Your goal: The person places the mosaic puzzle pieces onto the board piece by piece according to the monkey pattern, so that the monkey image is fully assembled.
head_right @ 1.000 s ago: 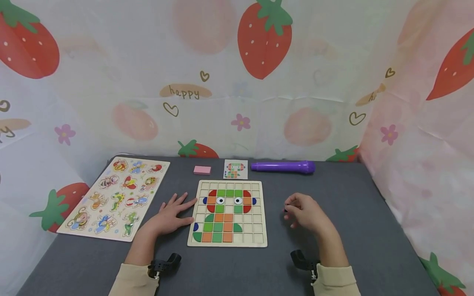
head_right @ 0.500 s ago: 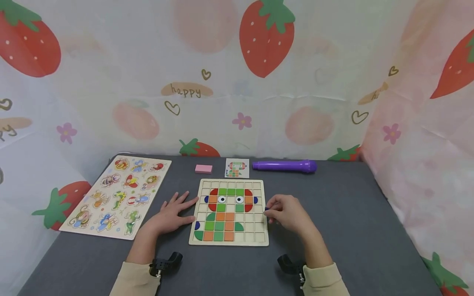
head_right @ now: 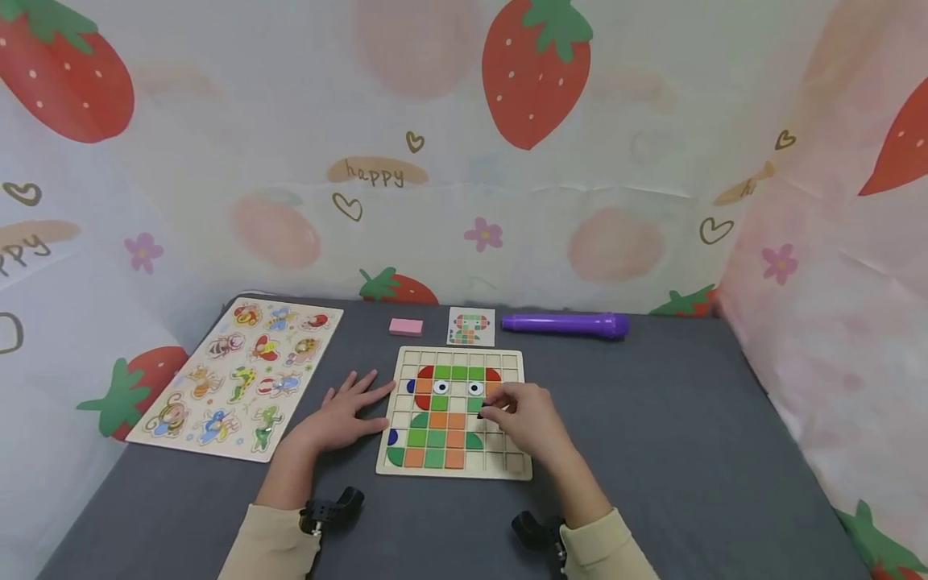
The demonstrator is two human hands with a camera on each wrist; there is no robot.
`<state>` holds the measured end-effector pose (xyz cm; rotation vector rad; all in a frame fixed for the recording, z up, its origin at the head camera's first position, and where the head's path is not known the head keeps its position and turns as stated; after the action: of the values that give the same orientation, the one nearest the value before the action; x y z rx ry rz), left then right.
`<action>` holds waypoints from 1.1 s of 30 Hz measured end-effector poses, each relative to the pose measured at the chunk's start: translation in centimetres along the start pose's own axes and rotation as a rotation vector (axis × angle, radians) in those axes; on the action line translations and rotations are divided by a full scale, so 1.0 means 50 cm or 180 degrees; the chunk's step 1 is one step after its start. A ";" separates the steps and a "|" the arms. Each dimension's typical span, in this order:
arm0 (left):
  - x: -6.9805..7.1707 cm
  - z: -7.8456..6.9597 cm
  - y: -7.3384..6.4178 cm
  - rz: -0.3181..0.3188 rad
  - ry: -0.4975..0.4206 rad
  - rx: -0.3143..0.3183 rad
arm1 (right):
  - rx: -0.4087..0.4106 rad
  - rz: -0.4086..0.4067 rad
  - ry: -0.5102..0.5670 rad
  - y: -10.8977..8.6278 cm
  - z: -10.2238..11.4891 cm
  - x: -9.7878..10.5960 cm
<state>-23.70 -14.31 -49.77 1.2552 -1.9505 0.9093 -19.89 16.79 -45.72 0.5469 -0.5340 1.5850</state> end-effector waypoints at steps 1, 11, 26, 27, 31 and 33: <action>0.000 0.000 0.001 0.0006 0.0008 0.0011 | 0.0017 0.0007 0.0023 0.003 0.006 -0.005; -0.002 0.005 -0.001 0.0034 0.0030 -0.0008 | -0.0052 0.0308 0.0291 0.048 0.041 -0.086; -0.003 -0.001 0.003 0.0018 0.0071 -0.0064 | 0.0050 0.0497 0.0318 0.084 0.089 -0.177; -0.003 0.000 0.003 0.0015 0.0078 -0.0063 | 0.0055 0.0487 0.0287 0.085 0.094 -0.182; -0.002 0.002 0.004 0.0011 0.0068 -0.0038 | 0.0064 0.0427 0.0098 0.085 0.113 -0.197; -0.002 0.001 0.003 0.0011 0.0052 -0.0035 | 0.0028 0.0414 -0.0011 0.087 0.118 -0.204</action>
<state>-23.83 -14.27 -49.92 1.2348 -1.9428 0.9064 -23.29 4.85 -47.66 0.5306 -0.5751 1.7105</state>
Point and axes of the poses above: each hand's wrist, its own y-axis towards the middle knuckle, its own x-axis out of the back of the hand, z = x × y, the point moved 1 cm from there along y, towards the middle knuckle, and after that the axes turned 3 degrees about -z, right-handed, at the moved point
